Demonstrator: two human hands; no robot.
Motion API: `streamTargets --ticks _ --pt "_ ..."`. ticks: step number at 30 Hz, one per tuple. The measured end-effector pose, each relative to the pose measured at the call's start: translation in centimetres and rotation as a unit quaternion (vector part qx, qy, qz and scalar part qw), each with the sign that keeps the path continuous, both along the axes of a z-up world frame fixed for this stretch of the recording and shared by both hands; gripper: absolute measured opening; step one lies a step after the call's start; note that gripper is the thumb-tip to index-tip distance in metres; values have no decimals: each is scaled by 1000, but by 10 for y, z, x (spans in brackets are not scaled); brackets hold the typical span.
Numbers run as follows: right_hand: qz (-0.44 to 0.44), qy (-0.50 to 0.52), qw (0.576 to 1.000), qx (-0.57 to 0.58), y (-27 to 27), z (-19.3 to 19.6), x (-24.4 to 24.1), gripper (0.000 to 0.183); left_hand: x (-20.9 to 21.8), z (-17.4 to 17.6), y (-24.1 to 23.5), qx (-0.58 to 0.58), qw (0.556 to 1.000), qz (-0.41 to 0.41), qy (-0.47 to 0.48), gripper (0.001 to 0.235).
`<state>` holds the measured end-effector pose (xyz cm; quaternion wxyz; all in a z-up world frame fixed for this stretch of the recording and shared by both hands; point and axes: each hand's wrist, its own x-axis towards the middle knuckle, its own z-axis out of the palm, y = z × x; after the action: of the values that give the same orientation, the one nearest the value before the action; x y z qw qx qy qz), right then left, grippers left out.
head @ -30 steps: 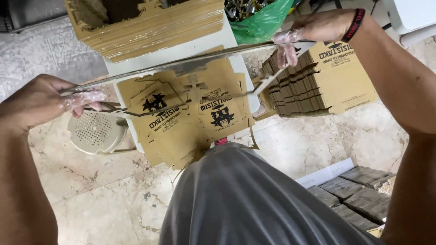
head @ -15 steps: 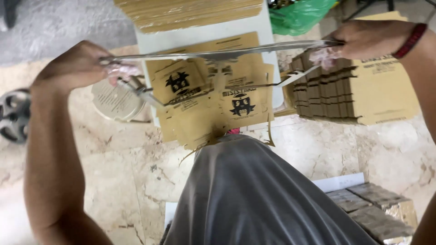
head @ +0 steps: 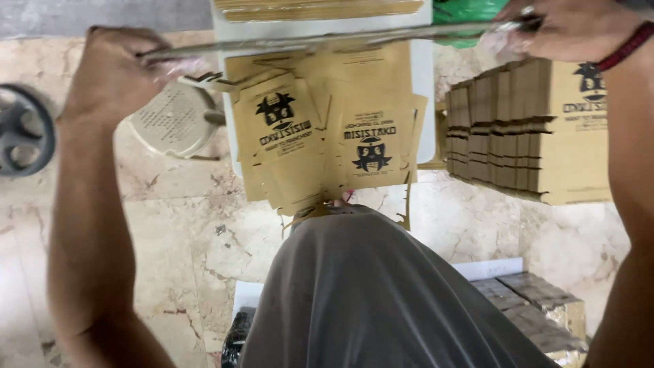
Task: Removing waste material from die-cut cardboard sheets and stacking the finished parts in a packaging facility.
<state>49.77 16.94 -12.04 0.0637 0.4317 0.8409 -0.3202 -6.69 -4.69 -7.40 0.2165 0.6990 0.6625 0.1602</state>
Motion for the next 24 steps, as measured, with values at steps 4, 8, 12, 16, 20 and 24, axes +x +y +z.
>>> streamTargets --ticks 4,8,12,16,20,24 --pt "27 -48 975 -214 -5 48 -23 35 -30 -6 -1 -63 998 -19 1 8" --pt "29 -27 975 -219 -10 53 -31 41 -28 19 6 -239 958 158 -22 15" --pt "14 111 907 -406 -5 36 -28 96 -72 -10 8 -147 989 26 3 13" --pt "-10 121 887 -446 -15 40 -39 62 -55 14 13 -254 964 80 -6 18" --pt "-47 111 892 -435 -24 56 -46 54 -70 -9 2 -199 971 89 -102 20" --pt "-2 142 896 -421 -18 51 -38 52 -35 23 2 -217 956 160 -114 23"
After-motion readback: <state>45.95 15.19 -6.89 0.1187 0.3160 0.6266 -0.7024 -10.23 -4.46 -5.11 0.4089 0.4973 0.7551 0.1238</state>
